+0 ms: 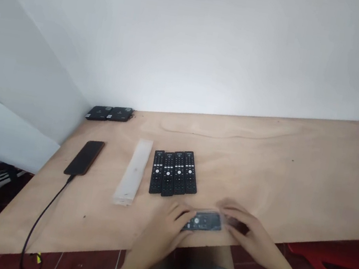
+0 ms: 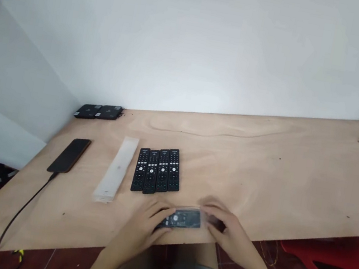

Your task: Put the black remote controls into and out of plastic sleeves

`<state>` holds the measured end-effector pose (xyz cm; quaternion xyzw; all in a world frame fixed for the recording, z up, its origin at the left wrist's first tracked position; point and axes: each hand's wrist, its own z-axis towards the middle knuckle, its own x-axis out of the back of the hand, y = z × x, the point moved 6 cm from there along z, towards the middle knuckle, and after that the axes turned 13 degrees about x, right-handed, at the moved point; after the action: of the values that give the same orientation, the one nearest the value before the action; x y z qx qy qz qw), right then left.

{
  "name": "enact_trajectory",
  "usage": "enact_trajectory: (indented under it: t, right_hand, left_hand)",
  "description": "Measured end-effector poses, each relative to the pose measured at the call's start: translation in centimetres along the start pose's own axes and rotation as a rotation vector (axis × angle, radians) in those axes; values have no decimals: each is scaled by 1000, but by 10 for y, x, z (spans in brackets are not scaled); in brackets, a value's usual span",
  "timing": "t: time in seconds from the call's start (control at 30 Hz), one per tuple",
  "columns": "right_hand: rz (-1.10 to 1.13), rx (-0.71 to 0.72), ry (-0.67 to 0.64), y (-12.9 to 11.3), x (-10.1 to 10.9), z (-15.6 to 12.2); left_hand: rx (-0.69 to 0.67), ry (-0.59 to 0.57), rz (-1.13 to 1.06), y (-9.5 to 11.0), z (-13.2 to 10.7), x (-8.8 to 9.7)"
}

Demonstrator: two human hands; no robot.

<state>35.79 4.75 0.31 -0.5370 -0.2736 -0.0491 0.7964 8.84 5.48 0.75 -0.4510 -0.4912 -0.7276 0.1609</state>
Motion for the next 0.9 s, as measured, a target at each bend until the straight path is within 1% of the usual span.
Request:
enact_trajectory:
  t: [0.07,0.13,0.2,0.27,0.37,0.47,0.53,0.6,0.67,0.73,0.83,0.9]
  right_hand:
    - [-30,-69,85,6,0,1]
    - [-35,-98,160,9,-2,2]
    - [5,-86,194,8,-11,7]
    - [65,-73,211,4,-24,15]
    - [166,-60,249,-3,-44,29]
    - [329,-81,310,-6,-57,37]
    - [507,-147,330,-4,-65,38]
    - [704,-243,346,-1,-74,37]
    - [814,-327,345,1,-80,37]
    - [780,-350,273,0,-84,41]
    - [652,-290,138,-6,-86,51]
    - [649,-274,138,-9,-86,54]
  left_hand:
    - [31,112,8,-19,-16,10]
    - [55,222,21,-34,-33,22]
    - [73,302,42,-43,-46,31]
    - [79,353,63,-48,-54,37]
    - [82,361,73,-51,-59,39]
    - [91,349,64,-52,-60,38]
    - [93,352,57,-51,-60,38]
    - [80,362,49,-49,-60,39]
    - [64,376,45,-46,-61,40]
    - [55,387,43,-44,-62,42]
    - [48,386,37,-43,-62,42]
    - [48,394,28,-43,-61,42]
